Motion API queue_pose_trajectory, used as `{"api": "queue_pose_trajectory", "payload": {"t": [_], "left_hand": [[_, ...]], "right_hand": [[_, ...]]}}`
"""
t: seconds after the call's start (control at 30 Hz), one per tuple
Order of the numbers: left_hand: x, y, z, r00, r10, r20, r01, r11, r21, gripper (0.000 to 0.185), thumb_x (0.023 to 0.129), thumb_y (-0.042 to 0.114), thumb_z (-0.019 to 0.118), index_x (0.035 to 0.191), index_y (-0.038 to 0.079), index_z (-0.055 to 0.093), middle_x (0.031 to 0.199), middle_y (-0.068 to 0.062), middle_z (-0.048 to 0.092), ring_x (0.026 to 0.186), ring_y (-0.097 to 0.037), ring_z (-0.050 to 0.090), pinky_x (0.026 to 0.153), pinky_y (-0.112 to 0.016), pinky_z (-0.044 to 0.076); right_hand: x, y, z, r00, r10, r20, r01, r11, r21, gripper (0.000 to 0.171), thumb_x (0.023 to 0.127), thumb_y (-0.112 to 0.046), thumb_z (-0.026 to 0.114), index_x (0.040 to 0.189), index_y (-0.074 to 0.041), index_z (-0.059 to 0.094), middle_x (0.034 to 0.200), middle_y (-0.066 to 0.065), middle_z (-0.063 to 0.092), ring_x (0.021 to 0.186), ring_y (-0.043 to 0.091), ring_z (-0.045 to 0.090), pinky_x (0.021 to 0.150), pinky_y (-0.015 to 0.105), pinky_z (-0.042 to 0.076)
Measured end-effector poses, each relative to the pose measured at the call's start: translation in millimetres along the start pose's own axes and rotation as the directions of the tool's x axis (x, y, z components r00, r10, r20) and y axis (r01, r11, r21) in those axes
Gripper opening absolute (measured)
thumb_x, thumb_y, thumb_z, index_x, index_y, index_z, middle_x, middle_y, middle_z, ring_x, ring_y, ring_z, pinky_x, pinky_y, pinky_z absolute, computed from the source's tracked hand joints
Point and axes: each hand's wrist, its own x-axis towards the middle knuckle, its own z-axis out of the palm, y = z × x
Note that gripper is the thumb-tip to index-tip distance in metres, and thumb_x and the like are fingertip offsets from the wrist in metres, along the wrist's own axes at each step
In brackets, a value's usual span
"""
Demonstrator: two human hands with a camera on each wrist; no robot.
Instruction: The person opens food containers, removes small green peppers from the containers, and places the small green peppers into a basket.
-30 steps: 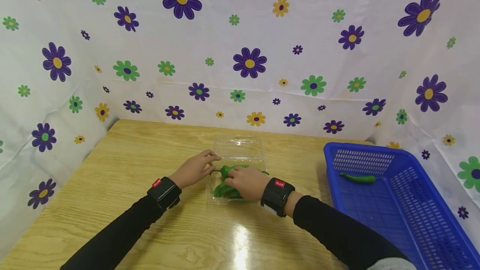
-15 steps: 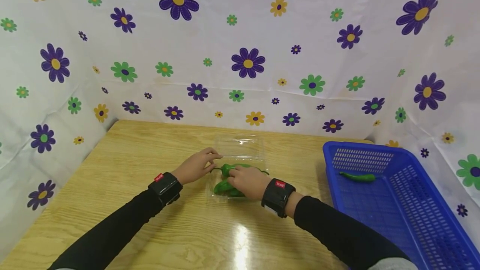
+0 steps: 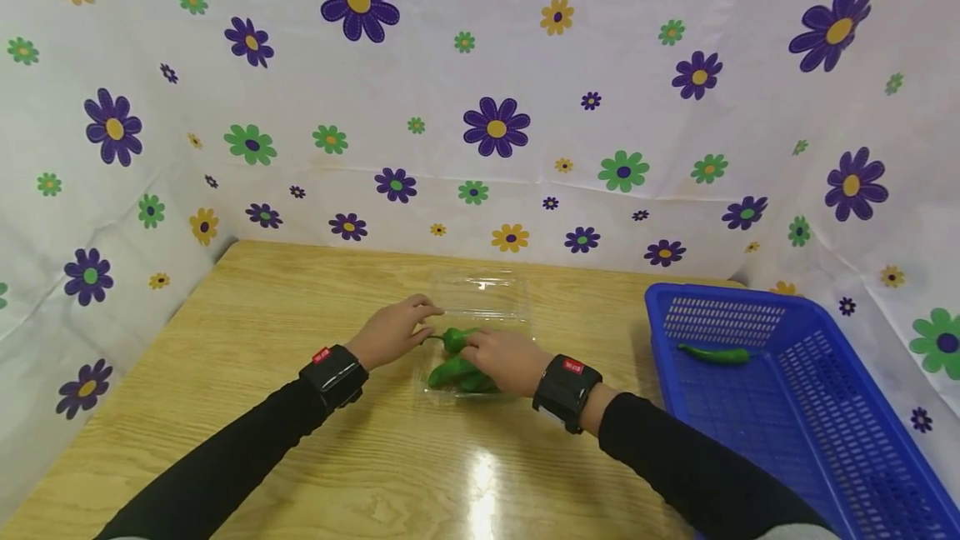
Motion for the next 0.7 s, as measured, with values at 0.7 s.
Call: {"api": "queue_pose_trajectory", "payload": {"t": [0.7], "left_hand": [[-2.0, 9.2, 5.6, 0.987, -0.127, -0.098, 0.121, 0.990, -0.071, 0.018, 0.087, 0.010, 0.066, 0.104, 0.004, 0.068, 0.095, -0.010, 0.064, 0.078, -0.018, 0.064, 0.067, -0.028, 0.053]], "right_hand": [[-43.9, 31.8, -42.5, 0.968, 0.166, -0.189, -0.163, 0.986, 0.028, 0.035, 0.073, -0.010, 0.079, 0.107, -0.009, 0.068, 0.095, 0.002, 0.063, 0.086, 0.013, 0.061, 0.072, 0.023, 0.055]]}}
